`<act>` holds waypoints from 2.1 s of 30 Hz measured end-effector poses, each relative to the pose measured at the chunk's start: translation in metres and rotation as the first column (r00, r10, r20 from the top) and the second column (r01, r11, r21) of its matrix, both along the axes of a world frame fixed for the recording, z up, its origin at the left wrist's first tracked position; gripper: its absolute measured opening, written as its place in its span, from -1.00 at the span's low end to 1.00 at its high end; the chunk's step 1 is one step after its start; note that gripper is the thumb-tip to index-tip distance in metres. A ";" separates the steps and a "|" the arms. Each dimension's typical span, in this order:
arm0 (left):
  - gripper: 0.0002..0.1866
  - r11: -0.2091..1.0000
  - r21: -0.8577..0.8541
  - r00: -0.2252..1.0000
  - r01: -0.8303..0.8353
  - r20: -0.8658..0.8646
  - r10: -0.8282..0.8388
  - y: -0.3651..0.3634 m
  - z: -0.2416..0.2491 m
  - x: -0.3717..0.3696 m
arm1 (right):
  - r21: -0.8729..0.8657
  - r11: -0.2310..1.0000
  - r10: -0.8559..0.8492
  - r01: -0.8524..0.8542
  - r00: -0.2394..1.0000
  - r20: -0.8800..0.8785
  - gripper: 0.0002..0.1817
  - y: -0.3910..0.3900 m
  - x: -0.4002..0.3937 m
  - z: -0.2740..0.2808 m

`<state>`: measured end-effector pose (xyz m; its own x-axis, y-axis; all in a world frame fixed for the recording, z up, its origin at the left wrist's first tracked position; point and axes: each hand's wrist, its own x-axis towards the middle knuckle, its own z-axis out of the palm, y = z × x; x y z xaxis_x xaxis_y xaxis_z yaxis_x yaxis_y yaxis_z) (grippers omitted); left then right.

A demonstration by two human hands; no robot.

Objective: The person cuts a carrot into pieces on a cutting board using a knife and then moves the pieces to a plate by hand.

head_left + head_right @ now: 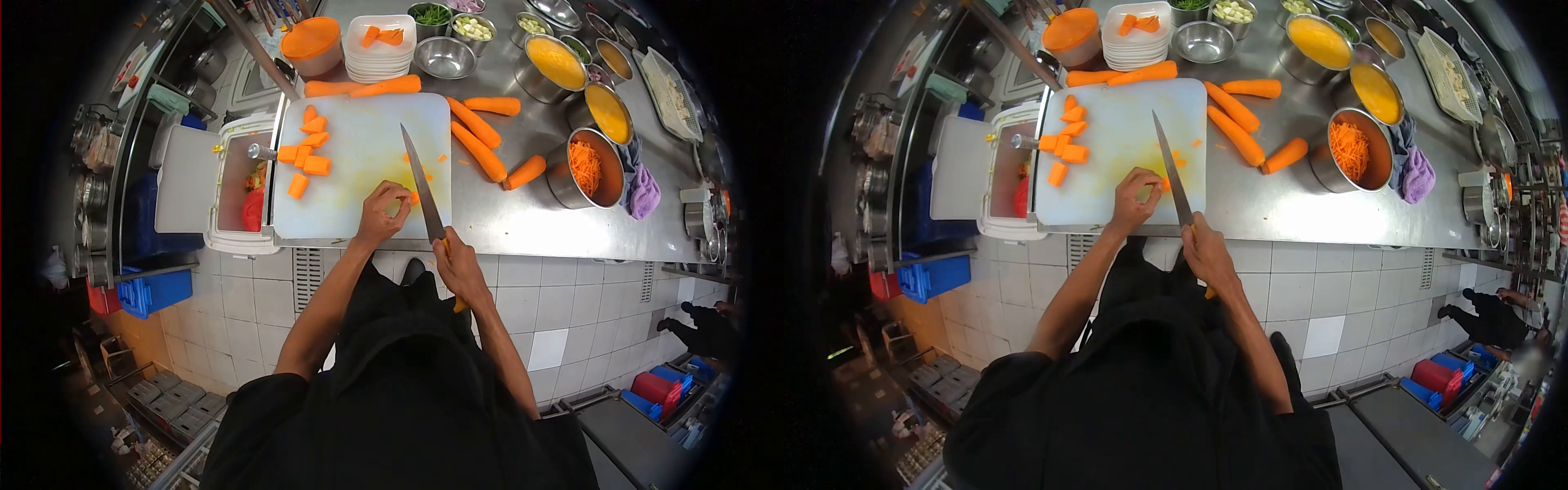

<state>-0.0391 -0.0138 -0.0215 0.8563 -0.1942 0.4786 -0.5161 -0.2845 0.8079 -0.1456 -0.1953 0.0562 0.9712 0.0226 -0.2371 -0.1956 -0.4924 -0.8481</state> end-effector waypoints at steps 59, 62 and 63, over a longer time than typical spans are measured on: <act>-0.79 0.954 -0.249 0.778 -0.165 -0.627 -0.029 0.003 0.007 -0.019 | 0.379 0.910 -0.063 0.170 0.959 -0.277 -0.78 -0.002 -0.006 0.002; -0.83 0.940 -0.292 0.802 -0.174 -0.597 -0.037 0.006 0.000 -0.018 | 0.323 0.938 -0.043 0.126 0.967 -0.251 -0.77 0.005 -0.009 -0.001; -0.85 0.954 -0.257 0.815 -0.155 -0.579 -0.023 0.006 -0.002 -0.019 | 0.317 0.941 -0.037 0.119 0.967 -0.251 -0.77 0.007 -0.009 -0.003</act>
